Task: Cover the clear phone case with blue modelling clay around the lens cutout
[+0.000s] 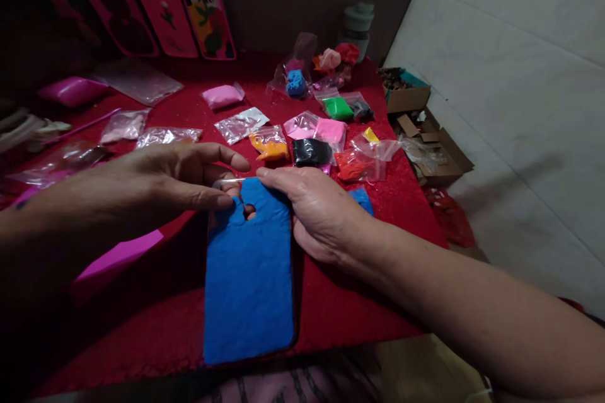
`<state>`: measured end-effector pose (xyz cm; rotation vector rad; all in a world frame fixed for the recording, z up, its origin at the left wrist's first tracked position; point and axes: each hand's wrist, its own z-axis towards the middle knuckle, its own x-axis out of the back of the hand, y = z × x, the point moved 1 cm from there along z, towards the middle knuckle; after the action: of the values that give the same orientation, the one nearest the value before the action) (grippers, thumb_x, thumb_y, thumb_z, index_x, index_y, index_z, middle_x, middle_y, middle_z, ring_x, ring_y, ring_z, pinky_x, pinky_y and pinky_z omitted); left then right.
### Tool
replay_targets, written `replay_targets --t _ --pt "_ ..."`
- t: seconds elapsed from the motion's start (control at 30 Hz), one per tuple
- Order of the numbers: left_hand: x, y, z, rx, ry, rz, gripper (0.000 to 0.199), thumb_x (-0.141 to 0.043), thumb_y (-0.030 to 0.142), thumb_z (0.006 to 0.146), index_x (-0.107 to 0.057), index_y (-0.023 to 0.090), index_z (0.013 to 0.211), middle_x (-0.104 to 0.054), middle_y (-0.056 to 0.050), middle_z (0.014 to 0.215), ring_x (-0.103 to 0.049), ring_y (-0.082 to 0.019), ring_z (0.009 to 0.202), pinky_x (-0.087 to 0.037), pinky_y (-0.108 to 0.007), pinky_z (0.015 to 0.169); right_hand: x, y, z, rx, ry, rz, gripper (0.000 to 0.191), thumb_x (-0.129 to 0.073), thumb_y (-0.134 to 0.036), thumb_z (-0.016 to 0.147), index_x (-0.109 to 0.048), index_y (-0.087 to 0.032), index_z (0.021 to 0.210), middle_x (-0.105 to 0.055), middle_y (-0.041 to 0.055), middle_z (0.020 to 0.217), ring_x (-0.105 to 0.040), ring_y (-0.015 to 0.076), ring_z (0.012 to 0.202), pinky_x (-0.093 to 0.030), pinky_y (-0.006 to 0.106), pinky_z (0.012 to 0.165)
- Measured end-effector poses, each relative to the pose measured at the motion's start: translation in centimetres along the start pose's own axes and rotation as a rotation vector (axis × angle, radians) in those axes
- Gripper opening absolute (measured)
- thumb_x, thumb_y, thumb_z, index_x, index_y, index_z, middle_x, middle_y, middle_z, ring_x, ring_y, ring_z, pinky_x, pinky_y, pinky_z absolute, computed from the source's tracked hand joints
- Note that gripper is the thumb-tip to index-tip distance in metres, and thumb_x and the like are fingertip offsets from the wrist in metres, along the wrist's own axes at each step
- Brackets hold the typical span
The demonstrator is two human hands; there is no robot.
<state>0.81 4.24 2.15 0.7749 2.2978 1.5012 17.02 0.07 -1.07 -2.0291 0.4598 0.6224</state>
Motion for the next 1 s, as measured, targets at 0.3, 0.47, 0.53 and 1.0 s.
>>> replay_targets --t 0.3,0.47,0.53,1.0 --pt "-0.3 -0.9 0.1 -0.062 0.001 -0.063 0.016 -0.069 0.007 0.082 -0.060 0.015 0.093 -0.062 0.005 0.070 -0.059 -0.006 0.063 -0.046 -0.017 0.060 0.2 0.2 -0.1 0.003 0.019 -0.058 0.018 -0.060 -0.012 0.090 -0.070 -0.010 0.075 -0.066 0.0030 0.069 -0.061 0.0114 0.062 -0.054 0.027 0.069" --pt "-0.3 -0.7 0.1 0.016 0.045 -0.005 0.023 -0.070 0.011 0.080 -0.064 0.013 0.102 -0.071 -0.004 0.084 -0.064 -0.013 0.070 -0.049 -0.024 0.065 0.4 0.3 0.0 0.045 0.005 -0.057 0.016 -0.061 -0.011 0.088 -0.071 -0.009 0.077 -0.066 0.0033 0.070 -0.061 0.0118 0.065 -0.054 0.027 0.072" --pt "-0.1 -0.7 0.1 0.022 0.036 0.004 0.025 -0.070 0.010 0.080 -0.063 0.013 0.103 -0.071 -0.004 0.085 -0.065 -0.013 0.070 -0.049 -0.024 0.064 0.4 0.4 0.0 0.039 -0.012 -0.041 0.015 -0.061 -0.011 0.088 -0.072 -0.009 0.078 -0.068 0.0049 0.073 -0.062 0.0123 0.066 -0.054 0.028 0.072" --pt "-0.1 -0.6 0.0 -0.054 0.056 0.032 0.023 -0.073 0.015 0.081 -0.066 0.015 0.102 -0.075 -0.005 0.088 -0.069 -0.015 0.073 -0.051 -0.022 0.061 0.4 0.3 0.0 0.037 0.020 -0.092 0.014 -0.062 -0.012 0.086 -0.069 -0.011 0.074 -0.063 0.0020 0.068 -0.058 0.0115 0.063 -0.051 0.028 0.071"
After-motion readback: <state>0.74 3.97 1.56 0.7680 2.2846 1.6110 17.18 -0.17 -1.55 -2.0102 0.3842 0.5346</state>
